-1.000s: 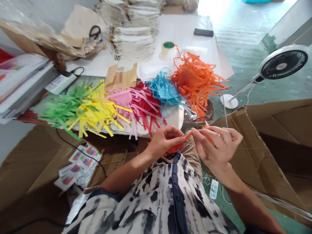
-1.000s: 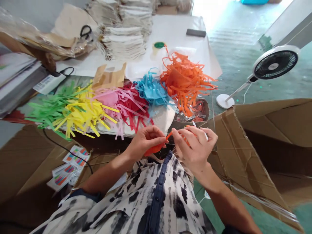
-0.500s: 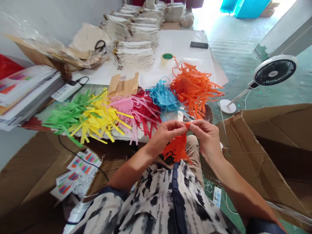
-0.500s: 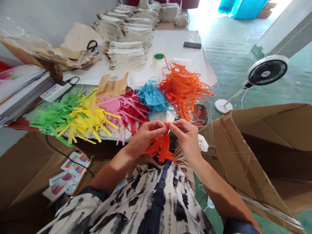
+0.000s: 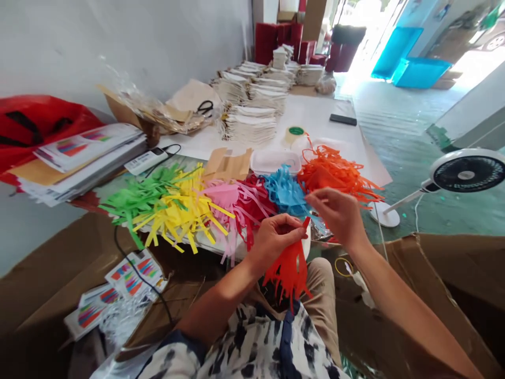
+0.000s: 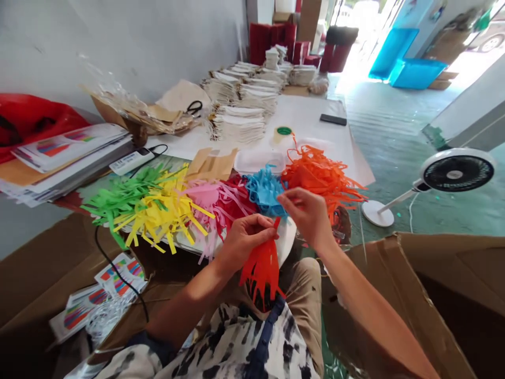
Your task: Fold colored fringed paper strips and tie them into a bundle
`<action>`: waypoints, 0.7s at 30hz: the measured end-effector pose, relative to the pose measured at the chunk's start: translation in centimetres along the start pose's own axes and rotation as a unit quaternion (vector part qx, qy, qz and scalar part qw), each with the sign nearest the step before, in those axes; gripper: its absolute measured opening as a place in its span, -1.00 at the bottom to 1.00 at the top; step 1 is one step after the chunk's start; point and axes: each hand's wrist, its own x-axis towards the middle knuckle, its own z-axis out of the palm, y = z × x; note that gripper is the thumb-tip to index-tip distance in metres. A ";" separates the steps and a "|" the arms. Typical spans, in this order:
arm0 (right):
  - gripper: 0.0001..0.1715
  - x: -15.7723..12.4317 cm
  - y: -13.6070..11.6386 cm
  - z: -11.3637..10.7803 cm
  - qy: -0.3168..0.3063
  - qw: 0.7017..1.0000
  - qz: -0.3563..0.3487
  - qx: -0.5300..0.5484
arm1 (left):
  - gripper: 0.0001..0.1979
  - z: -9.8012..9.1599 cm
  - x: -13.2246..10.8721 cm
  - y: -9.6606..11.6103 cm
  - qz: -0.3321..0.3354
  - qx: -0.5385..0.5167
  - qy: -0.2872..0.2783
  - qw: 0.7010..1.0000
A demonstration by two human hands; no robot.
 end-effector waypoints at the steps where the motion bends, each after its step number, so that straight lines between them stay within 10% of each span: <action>1: -0.72 2.7 0.3 0.9 0.008 0.999 -0.030 -0.042 | -0.69 -0.4 0.2 0.2 -0.005 0.018 0.006 1.000; 4: -0.58 10.8 1.0 4.6 -0.084 0.953 -0.039 -0.289 | -0.68 -1.8 0.6 0.5 -0.029 0.047 0.021 0.998; 9: -0.65 19.2 2.9 11.1 -0.179 0.898 -0.001 -0.401 | -0.64 -4.1 1.1 0.0 -0.037 -0.003 0.036 0.999; 21: -0.61 20.9 5.2 12.8 -0.261 0.817 0.052 -0.511 | -0.76 -5.5 1.4 0.8 0.004 -0.035 0.071 0.997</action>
